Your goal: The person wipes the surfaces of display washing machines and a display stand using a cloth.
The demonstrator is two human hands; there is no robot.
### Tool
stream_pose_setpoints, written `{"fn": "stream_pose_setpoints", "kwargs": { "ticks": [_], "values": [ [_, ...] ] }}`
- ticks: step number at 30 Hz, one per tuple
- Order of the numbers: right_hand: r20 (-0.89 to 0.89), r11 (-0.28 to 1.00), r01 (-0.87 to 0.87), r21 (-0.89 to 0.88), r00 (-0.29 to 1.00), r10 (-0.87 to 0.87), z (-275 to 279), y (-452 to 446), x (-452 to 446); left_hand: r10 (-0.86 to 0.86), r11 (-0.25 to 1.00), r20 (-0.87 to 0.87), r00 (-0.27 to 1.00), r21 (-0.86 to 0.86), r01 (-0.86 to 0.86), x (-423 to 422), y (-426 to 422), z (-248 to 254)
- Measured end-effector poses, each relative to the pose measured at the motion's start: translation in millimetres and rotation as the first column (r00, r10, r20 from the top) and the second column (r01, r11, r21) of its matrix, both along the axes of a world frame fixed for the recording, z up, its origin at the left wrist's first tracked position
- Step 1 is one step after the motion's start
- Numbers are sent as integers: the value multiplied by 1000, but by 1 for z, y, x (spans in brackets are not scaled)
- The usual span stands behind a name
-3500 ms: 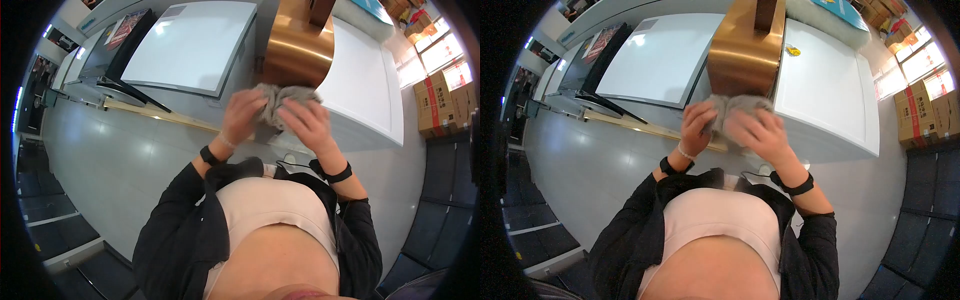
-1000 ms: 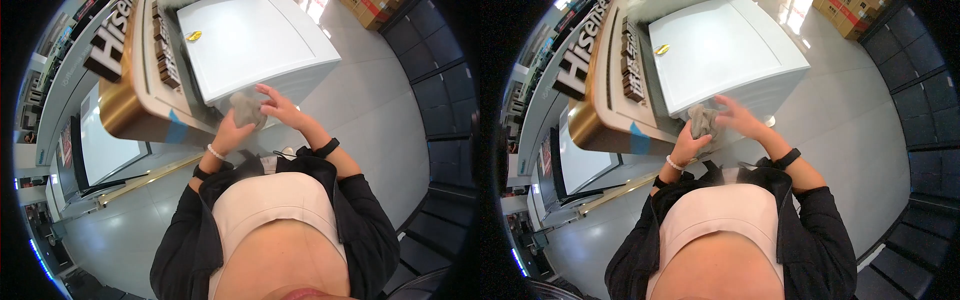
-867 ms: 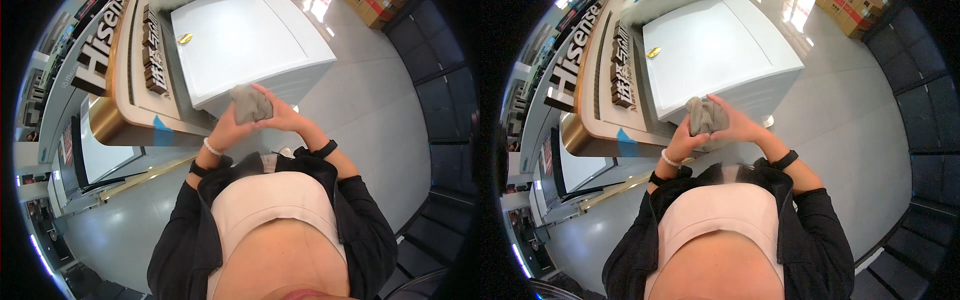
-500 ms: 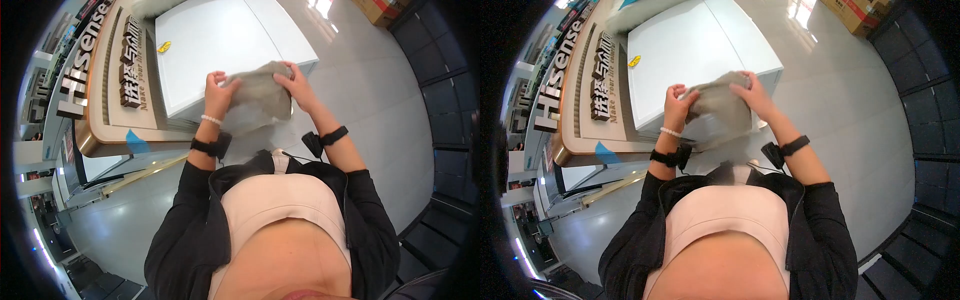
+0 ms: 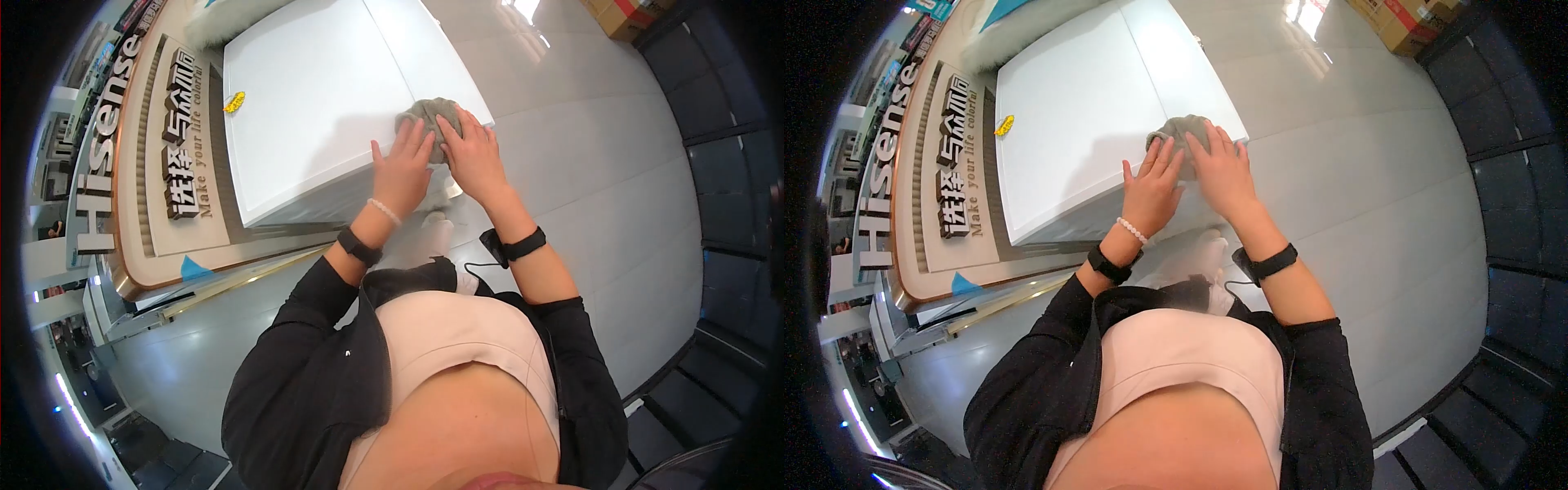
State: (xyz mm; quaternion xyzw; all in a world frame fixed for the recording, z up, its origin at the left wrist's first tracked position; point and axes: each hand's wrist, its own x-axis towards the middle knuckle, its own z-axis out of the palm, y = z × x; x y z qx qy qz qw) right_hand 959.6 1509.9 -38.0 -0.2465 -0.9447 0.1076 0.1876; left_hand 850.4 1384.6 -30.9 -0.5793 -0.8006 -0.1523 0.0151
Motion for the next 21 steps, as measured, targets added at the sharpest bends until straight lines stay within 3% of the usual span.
{"fn": "stream_pose_setpoints", "kwargs": {
  "ticks": [3,12,15,18,21],
  "values": [
    [19,995,12,-102,1000,-10,6,12,1,-44,998,17,999,-34,45,-6,15,4],
    [162,993,-12,-121,986,31,24,78,-1,-106,971,65,992,-209,118,-13,78,28],
    [117,954,-68,-293,987,106,23,109,-11,-47,961,56,997,-269,60,-15,99,39],
    [13,920,-186,-346,979,203,17,134,-28,72,945,31,997,-322,-58,-15,118,45],
    [67,892,-296,-341,939,337,24,160,-49,217,922,-13,976,-325,-209,-15,135,47]
  ]
}}
